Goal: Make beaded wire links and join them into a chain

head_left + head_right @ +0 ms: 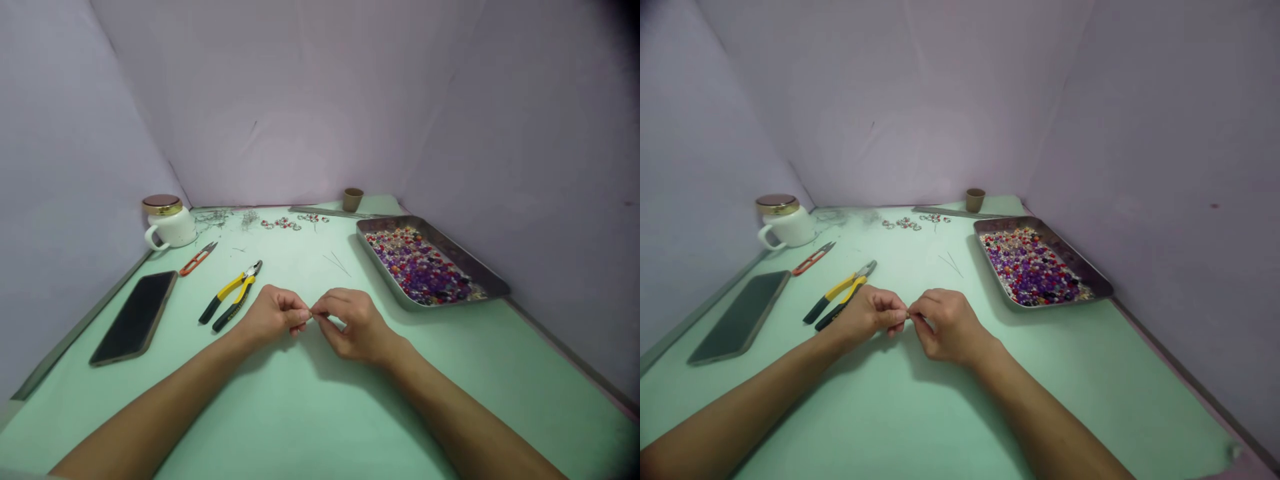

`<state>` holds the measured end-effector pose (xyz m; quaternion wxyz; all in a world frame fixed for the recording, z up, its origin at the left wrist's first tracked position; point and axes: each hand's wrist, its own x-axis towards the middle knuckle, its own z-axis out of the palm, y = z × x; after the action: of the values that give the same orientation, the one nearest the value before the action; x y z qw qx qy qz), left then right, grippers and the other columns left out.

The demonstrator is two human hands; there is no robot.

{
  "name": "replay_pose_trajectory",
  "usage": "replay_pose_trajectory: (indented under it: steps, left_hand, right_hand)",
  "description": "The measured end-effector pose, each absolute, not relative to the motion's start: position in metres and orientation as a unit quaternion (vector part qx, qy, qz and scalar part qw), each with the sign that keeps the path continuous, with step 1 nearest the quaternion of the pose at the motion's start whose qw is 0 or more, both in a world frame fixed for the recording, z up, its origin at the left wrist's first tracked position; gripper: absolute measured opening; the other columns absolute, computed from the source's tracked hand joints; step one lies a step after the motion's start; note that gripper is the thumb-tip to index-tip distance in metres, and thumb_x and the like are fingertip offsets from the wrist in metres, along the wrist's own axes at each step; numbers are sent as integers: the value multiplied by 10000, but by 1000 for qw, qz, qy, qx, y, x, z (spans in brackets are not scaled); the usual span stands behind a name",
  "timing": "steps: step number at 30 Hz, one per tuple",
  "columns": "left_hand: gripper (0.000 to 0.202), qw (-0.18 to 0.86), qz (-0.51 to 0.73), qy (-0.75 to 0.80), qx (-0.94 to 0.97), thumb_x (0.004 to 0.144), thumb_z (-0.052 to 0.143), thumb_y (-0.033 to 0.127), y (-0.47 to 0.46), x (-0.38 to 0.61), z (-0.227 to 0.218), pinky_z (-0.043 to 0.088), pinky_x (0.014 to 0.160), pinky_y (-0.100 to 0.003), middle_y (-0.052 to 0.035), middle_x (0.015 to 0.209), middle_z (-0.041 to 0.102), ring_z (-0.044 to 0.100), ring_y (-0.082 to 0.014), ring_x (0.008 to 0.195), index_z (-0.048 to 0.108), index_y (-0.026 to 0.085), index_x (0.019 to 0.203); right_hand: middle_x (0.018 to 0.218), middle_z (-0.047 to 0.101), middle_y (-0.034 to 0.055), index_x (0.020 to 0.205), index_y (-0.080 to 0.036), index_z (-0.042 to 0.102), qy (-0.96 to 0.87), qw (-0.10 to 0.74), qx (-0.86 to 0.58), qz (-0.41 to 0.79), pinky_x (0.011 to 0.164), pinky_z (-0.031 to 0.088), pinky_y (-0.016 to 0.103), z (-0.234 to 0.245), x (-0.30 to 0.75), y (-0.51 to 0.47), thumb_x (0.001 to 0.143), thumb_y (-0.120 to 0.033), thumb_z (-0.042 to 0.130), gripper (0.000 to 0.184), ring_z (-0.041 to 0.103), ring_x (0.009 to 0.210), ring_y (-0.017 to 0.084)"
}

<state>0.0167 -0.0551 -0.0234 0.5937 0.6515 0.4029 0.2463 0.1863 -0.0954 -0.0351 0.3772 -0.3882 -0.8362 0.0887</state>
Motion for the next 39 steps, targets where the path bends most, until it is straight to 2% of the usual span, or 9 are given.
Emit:
replay_pose_trajectory:
  steps: [5,7,9,11,18,24,29,33,39]
  left_hand:
    - [147,575,257,418,655,645,606,242,-53,18,-22,385,481,-228,-15,491,572,487,-96,447,626,108,590]
    - [191,555,299,427,648,652,618,266,-50,18,-21,425,585,-251,-45,651,635,556,-133,599,656,117,764]
    - [355,537,358,439,625,662,622,300,-47,17,-21,436,686,-276,-75,887,641,568,-169,792,610,143,980]
    - [442,537,405,449,588,672,616,337,-45,16,-22,441,693,-287,-94,986,607,555,-175,833,554,148,1067]
    - [231,686,402,380,473,708,594,276,-48,22,-33,398,517,-219,-44,735,596,508,-77,522,575,110,867]
    - [132,700,400,364,466,691,608,224,-47,18,-33,324,430,-172,6,560,542,441,-42,422,564,107,650]
    - [140,756,342,322,456,681,621,234,-42,9,-32,324,426,-170,-2,551,553,448,-41,411,575,105,651]
    - [151,782,338,301,429,658,644,218,-42,8,-33,341,451,-176,0,611,565,457,-39,430,605,118,764]
    - [126,703,361,367,491,595,673,181,-47,16,-39,316,451,-190,6,527,553,440,-50,434,624,98,676]
  right_hand:
    - [665,616,48,756,-169,626,-803,420,-407,113,579,424,275,-41,183,-93,743,-140,469,160,537,607,147]
    - [691,627,43,755,-178,627,-737,479,-450,160,593,443,271,-44,179,-91,751,-162,486,143,556,631,145]
    - [713,633,44,757,-173,627,-639,536,-500,233,583,463,263,-46,175,-90,746,-202,516,114,573,641,147]
    - [698,627,39,756,-161,623,-546,567,-529,317,559,482,262,-48,171,-88,727,-247,552,116,574,602,142]
    - [678,603,25,732,-148,623,-450,583,-523,429,558,507,268,-53,165,-87,654,-287,633,160,540,594,132]
    - [640,588,11,732,-148,620,-457,561,-489,488,537,481,250,-53,162,-92,635,-295,666,182,522,557,115]
    - [586,592,11,760,-140,644,-434,537,-429,583,544,452,256,-49,159,-97,665,-336,641,218,519,530,110]
    - [547,582,2,713,-130,649,-439,525,-442,580,507,414,241,-47,154,-98,638,-304,663,189,484,489,96]
    - [519,598,10,646,-122,630,-410,549,-489,539,499,388,236,-49,154,-94,611,-276,678,166,489,480,97]
